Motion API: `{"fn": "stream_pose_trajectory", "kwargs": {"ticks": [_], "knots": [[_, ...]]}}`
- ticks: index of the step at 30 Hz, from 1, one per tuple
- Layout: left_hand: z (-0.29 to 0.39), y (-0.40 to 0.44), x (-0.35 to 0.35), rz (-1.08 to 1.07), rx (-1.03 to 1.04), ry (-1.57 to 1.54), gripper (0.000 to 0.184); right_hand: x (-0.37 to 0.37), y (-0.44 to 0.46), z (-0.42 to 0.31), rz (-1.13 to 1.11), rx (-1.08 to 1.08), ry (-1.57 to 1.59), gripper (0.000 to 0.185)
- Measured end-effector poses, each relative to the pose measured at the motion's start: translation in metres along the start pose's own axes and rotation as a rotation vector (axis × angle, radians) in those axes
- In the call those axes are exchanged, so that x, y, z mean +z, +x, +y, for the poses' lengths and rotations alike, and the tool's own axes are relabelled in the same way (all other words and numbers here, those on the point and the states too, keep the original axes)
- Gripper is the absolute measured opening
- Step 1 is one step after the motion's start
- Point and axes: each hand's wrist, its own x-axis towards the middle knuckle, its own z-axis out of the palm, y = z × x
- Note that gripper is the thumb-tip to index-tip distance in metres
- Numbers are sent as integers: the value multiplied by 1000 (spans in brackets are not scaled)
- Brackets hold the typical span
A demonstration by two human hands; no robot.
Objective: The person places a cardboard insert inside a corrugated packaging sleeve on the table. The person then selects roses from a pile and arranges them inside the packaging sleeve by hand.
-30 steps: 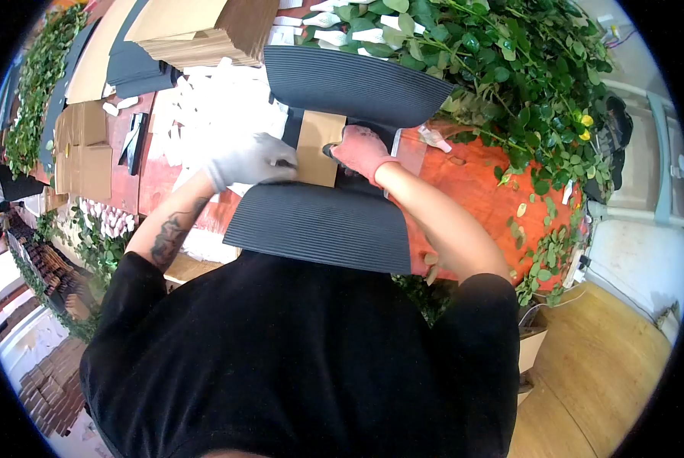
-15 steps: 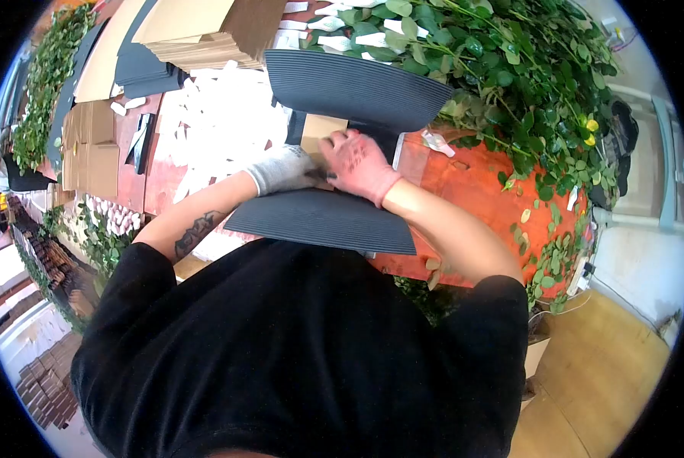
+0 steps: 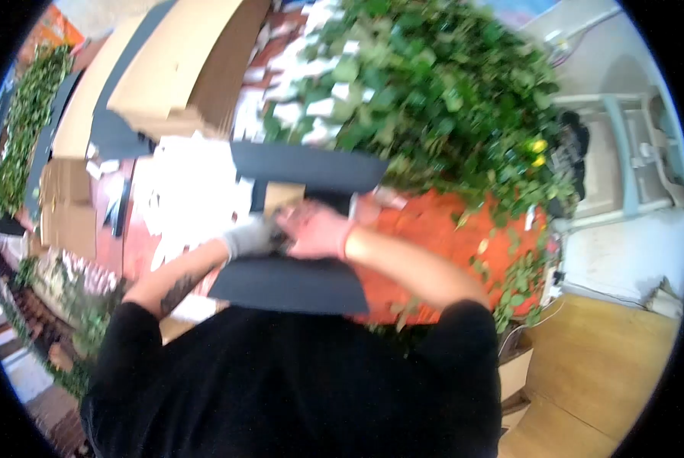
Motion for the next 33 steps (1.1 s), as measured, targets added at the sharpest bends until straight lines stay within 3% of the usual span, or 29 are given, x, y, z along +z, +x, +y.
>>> {"fn": "stream_pose_trajectory", "kwargs": {"ticks": [1,2,4,6,8,10,12,14,16,17,20,21,22,24,26,28,30,32,33], "knots": [[1,-2,1,-8,-16,-17,29,-37,-11,-8,-20,22,254,63],[1,-2,-1,-25,-43,-40,30,-92,-24,-17,67,-82,312,58],[6,-3,-25,-245,-148,-51,33,-165,-32,2,67,-118,469,52],[7,-11,-38,-303,-188,-192,37,-174,-34,51,676,102,661,45],[10,-22,-52,-182,-26,-309,37,-192,-20,113,565,353,-107,45],[12,-32,-73,-263,-3,-459,36,-145,-13,191,372,495,-202,50],[38,-53,-115,-221,8,-444,33,-106,-9,195,274,656,-521,40],[49,-68,-155,-424,-35,-650,38,-68,-7,222,356,573,-543,42],[49,-83,-185,-375,152,-816,33,-77,-12,212,309,635,-525,41],[48,-84,-195,-286,273,-889,30,-85,-18,205,319,636,-468,40],[46,-88,-210,-7,323,-1151,38,-102,-37,200,418,606,-523,38],[41,-82,-217,21,352,-1063,39,-102,-42,209,575,542,-454,36],[33,-69,-227,51,384,-974,40,-105,-51,211,582,544,-456,36],[36,-35,-237,340,281,-815,39,-119,-67,208,979,436,-289,35],[54,7,-249,583,154,-535,42,-123,-85,214,1171,594,-31,32],[41,49,-250,463,56,-580,35,-148,-100,196,1366,493,252,30],[32,82,-250,248,-94,-337,41,-156,-121,201,1406,554,197,30],[10,118,-239,215,87,302,46,-170,-143,194,1529,500,317,34],[6,128,-229,154,3,269,47,-179,-159,200,1610,502,224,35]]}}
